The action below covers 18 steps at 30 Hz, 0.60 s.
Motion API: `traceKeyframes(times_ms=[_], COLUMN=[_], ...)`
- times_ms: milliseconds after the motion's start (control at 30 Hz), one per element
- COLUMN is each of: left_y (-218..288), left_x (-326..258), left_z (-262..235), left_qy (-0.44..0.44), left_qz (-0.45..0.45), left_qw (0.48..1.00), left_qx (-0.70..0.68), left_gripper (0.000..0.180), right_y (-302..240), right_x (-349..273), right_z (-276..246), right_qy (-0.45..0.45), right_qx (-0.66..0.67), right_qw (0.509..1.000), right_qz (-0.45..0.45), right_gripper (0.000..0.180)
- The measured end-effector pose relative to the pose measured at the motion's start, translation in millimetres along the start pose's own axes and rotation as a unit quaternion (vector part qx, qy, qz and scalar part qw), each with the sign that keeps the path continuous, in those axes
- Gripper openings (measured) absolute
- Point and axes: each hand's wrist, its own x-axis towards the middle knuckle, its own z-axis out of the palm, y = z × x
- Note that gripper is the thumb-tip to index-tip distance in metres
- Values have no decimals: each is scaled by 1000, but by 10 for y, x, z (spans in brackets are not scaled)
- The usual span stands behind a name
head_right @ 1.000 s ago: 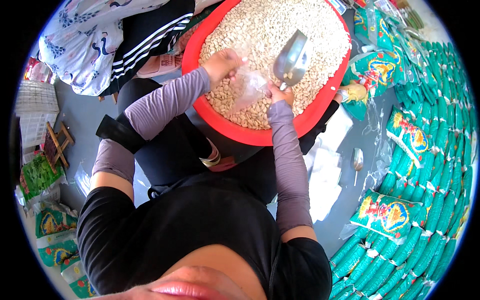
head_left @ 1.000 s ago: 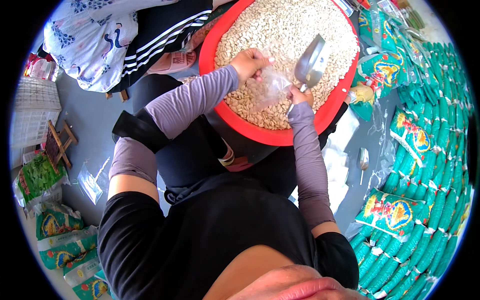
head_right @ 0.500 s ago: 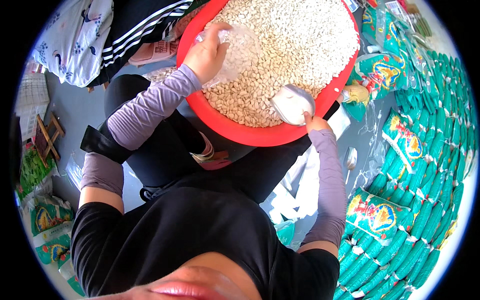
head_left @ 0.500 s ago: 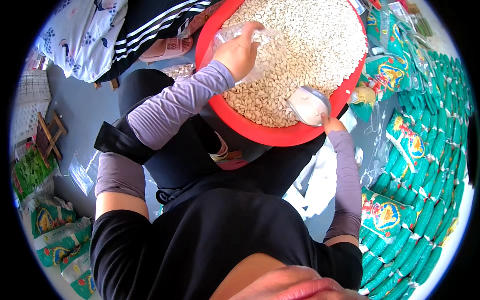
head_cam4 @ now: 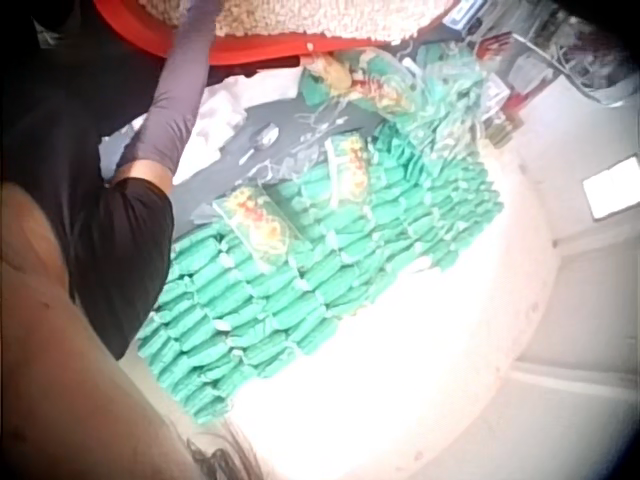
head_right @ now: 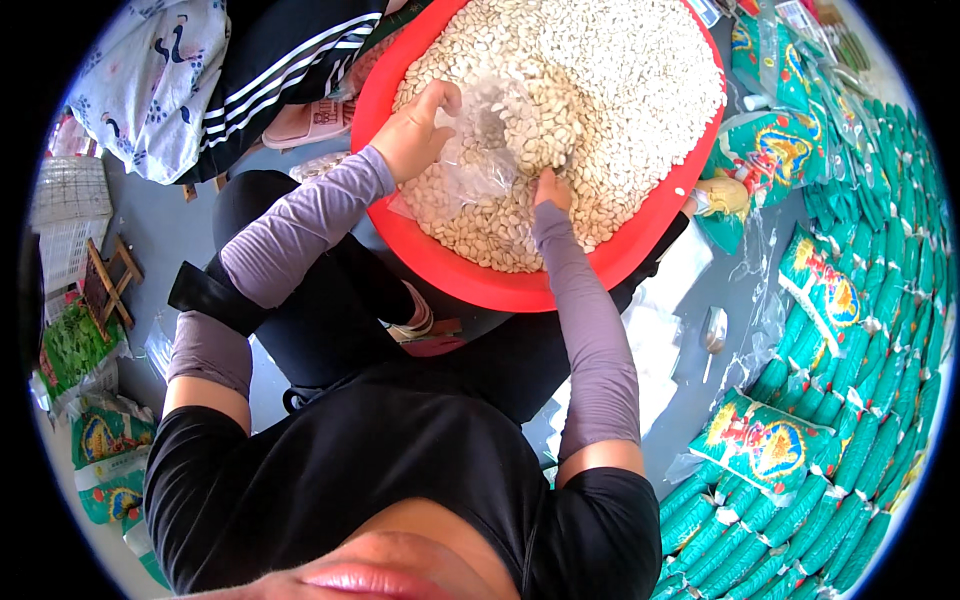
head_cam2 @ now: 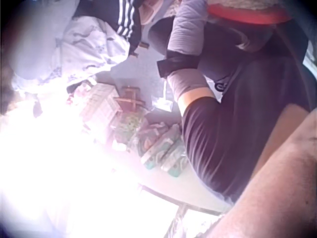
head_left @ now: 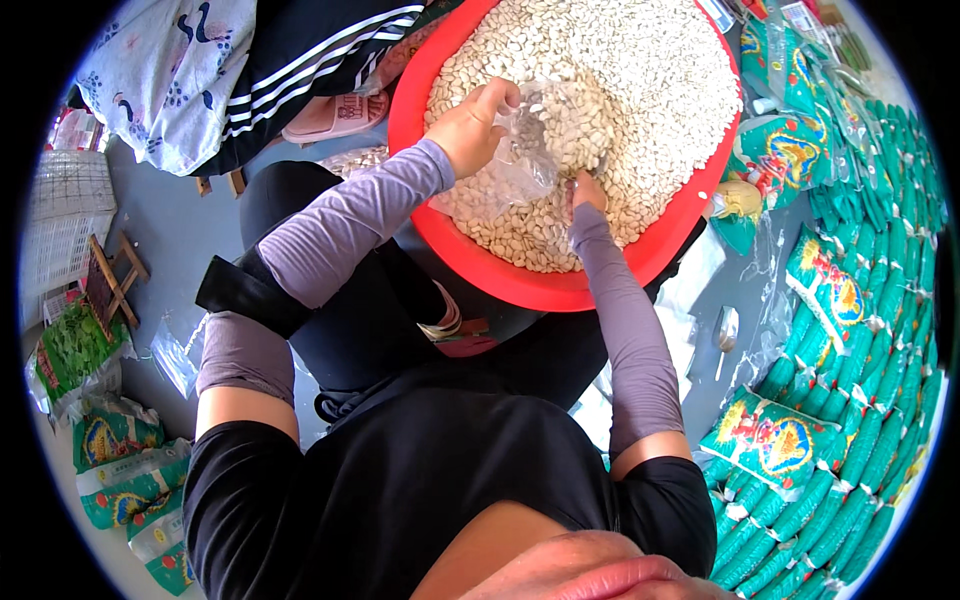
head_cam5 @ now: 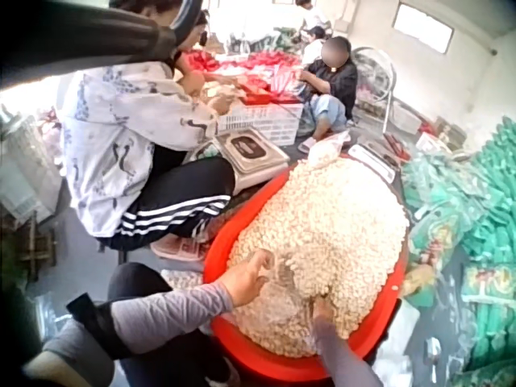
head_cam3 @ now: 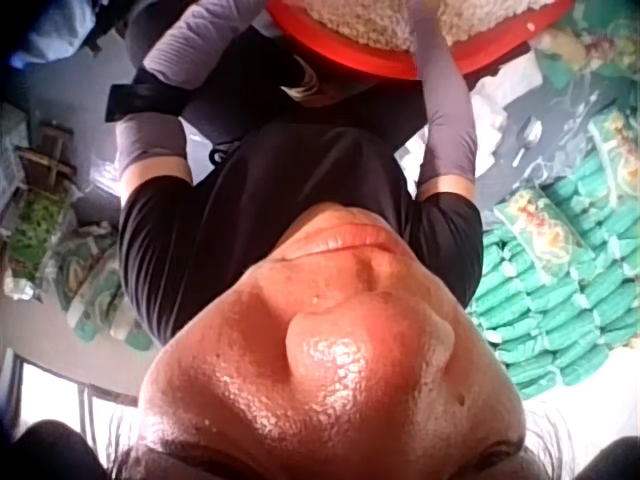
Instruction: The person scoops white grains from a large red basin into clear plastic bags using a metal scoop. They hold the bag open with one hand and pour the grains with the other, then place the filled bags on the floor. The process is repeated continuously.
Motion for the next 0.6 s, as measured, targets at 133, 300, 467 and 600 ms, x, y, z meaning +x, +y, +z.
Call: traceKeyframes(times_ms=[133, 300, 467, 600], left_y=[-59, -193, -87, 26], left_x=[-16, -22, -85, -87], left_z=[7, 155, 113, 132], left_qy=[-46, -39, -144, -197], left_qz=[34, 53, 8, -32], left_qw=[995, 993, 976, 964], left_qx=[84, 100, 164, 174], left_gripper=[25, 26, 55, 72], right_y=[-172, -604, -841, -917], right_x=[-127, -720, -1210, -1451], right_z=[-376, -815, -1092, -1143], right_qy=[23, 28, -13, -38], right_qx=[-86, -134, -204, -255], right_qw=[992, 985, 976, 964], right_qz=[-94, -101, -73, -69], right_gripper=[43, 42, 39, 38])
